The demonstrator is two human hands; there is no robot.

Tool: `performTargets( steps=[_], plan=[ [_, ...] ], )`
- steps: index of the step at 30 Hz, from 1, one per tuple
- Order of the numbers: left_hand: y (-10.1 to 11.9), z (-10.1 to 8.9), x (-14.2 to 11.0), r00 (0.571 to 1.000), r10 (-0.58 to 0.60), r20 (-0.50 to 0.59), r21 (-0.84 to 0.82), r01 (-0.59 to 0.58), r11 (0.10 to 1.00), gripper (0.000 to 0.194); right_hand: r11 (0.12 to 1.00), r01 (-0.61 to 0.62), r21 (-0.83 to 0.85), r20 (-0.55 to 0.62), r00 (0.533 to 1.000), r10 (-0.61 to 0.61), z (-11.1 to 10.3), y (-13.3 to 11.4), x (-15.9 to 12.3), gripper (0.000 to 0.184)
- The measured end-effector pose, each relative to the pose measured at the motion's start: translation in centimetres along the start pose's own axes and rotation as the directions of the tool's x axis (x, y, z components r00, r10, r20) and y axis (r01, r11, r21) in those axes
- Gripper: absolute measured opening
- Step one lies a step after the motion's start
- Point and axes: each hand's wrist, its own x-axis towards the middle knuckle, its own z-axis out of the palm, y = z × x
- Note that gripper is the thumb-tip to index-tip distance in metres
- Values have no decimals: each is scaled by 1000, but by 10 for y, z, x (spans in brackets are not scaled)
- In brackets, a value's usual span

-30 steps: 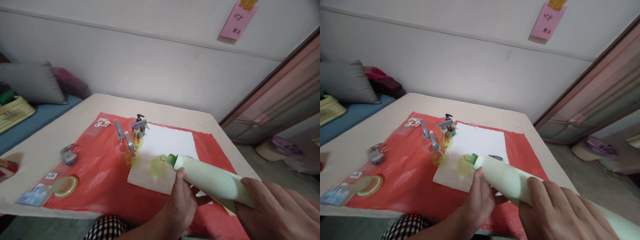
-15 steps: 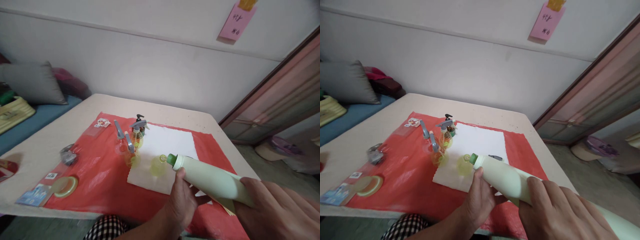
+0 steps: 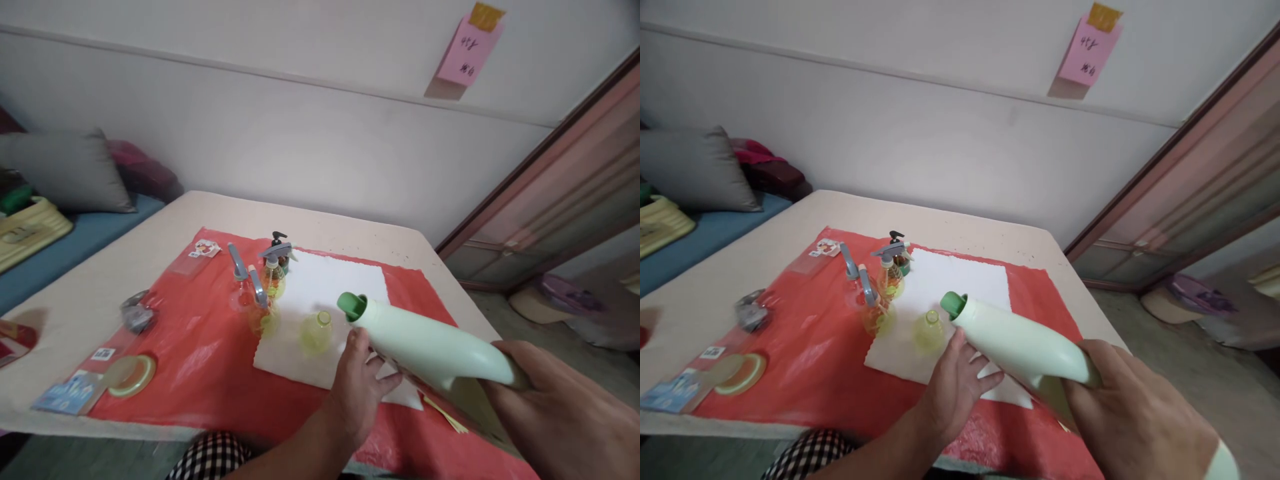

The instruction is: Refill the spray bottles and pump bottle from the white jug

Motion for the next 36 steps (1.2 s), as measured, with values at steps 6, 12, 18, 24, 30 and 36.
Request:
performTargets(
  steps=[6, 12, 18, 24, 30, 36],
  plan=[
    [9, 8, 0, 994, 107, 31, 53, -108, 993, 43, 870, -410, 273, 142, 912, 385, 22, 23, 18, 41],
    [27, 10, -8, 953, 303, -20, 343, -278, 897, 35, 575, -437, 692, 11, 802, 597, 64, 42, 26, 39],
    [63, 9, -16, 848, 529, -40, 460, -455, 763, 29, 462, -332, 822, -117, 696, 708, 100, 46, 42, 38],
    [87, -1, -17, 767, 629, -129, 483, -505, 715, 27, 400, -349, 848, -67, 676, 733, 128, 62, 54, 36],
    [101, -8, -14, 706, 673, -218, 507, -507, 697, 22, 367, -413, 834, -22, 639, 769, 163, 80, 57, 37],
    [103, -13, -10, 708, 660, -251, 539, -465, 702, 24, 354, -421, 835, 15, 661, 750, 180, 75, 56, 42]
  ],
)
